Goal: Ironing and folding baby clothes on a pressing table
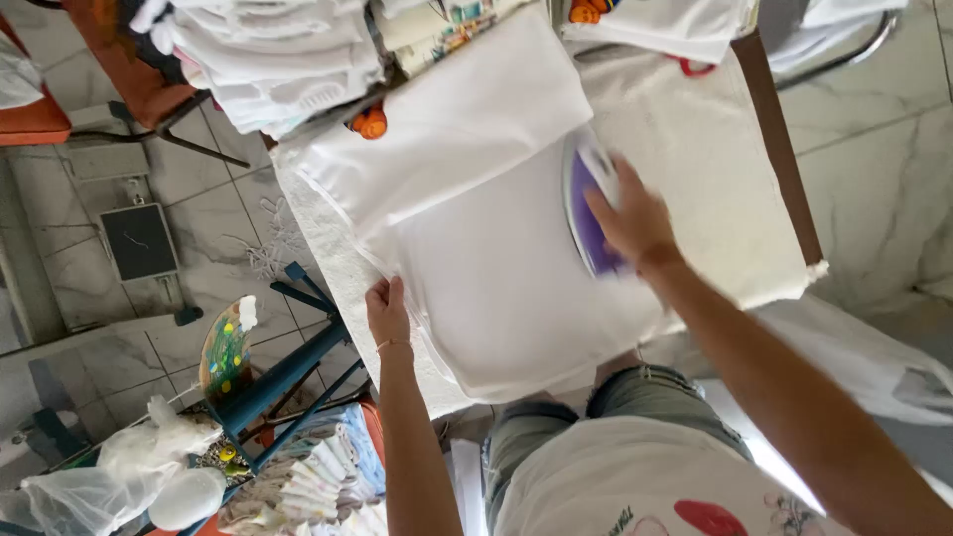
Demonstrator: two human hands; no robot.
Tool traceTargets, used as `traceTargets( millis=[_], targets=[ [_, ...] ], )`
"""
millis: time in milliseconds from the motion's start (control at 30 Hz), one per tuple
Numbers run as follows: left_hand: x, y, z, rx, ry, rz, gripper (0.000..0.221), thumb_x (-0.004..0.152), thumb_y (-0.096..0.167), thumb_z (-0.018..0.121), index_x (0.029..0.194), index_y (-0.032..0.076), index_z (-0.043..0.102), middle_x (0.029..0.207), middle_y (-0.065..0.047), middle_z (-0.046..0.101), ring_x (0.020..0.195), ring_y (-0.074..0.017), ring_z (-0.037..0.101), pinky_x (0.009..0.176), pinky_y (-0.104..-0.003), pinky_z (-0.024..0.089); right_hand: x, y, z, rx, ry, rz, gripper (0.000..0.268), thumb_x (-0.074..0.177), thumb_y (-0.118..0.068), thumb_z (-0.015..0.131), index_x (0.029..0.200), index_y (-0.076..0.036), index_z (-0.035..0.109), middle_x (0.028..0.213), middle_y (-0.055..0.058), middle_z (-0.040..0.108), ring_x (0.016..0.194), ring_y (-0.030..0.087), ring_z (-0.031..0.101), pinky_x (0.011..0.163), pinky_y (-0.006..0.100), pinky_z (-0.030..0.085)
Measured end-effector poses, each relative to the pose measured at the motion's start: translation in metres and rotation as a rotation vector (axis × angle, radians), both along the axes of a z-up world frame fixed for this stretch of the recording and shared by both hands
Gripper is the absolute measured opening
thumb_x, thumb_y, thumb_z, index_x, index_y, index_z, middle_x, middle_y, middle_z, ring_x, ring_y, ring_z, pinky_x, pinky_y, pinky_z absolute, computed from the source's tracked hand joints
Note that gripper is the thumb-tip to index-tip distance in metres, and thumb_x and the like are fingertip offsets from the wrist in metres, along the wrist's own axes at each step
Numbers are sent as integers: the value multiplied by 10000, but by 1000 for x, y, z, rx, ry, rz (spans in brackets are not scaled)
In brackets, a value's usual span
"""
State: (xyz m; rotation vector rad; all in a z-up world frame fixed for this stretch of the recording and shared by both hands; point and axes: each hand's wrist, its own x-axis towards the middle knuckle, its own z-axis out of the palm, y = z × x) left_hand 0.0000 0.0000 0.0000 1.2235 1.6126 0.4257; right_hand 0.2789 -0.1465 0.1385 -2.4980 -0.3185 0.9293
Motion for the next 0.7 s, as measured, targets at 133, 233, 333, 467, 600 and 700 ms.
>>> traceTargets(
  millis=[133,233,333,467,600,700],
  targets=[
    [-2,4,2,-6,30,-45,331,786,344,637,958,73,557,761,-36,569,710,-131,527,649,-281,433,-36,-56,12,-166,119,-48,613,761,-451,498,1319,-248,347,687,196,617,532,300,623,656,391,501],
    [0,1,6,-20,1,-45,331,793,335,636,965,67,548,765,-23,560,706,-118,508,647,-256,424,-40,-76,-3,-176,89,-49,600,775,-423,514,1314,-212,356,654,193,622,524,302,622,680,403,496],
    [2,4,7,-22,-8,-40,339,801,337,633,973,59,542,773,-24,563,707,-117,502,648,-258,419,-22,-42,-2,-97,47,-49,579,773,-421,520,1292,-210,377,735,231,612,545,334,612,662,418,495],
    [-1,1,8,-22,-24,-32,302,810,319,625,967,74,542,760,-3,552,696,-96,488,636,-234,405,15,6,-19,21,-78,17,563,756,-432,525,1258,-215,395,736,169,617,465,261,599,623,372,524],
    [2,-1,13,-11,-71,-4,296,808,310,632,961,74,540,761,-2,552,690,-95,479,635,-227,404,13,3,-12,22,-64,11,569,741,-459,529,1252,-254,387,678,110,619,418,212,589,561,308,533],
    [1,0,12,-15,-102,-11,309,804,301,633,963,53,538,747,-16,543,695,-106,478,640,-229,407,-12,-33,10,-82,27,-23,577,753,-465,515,1281,-266,396,730,199,609,481,286,605,584,372,518]
  ],
)
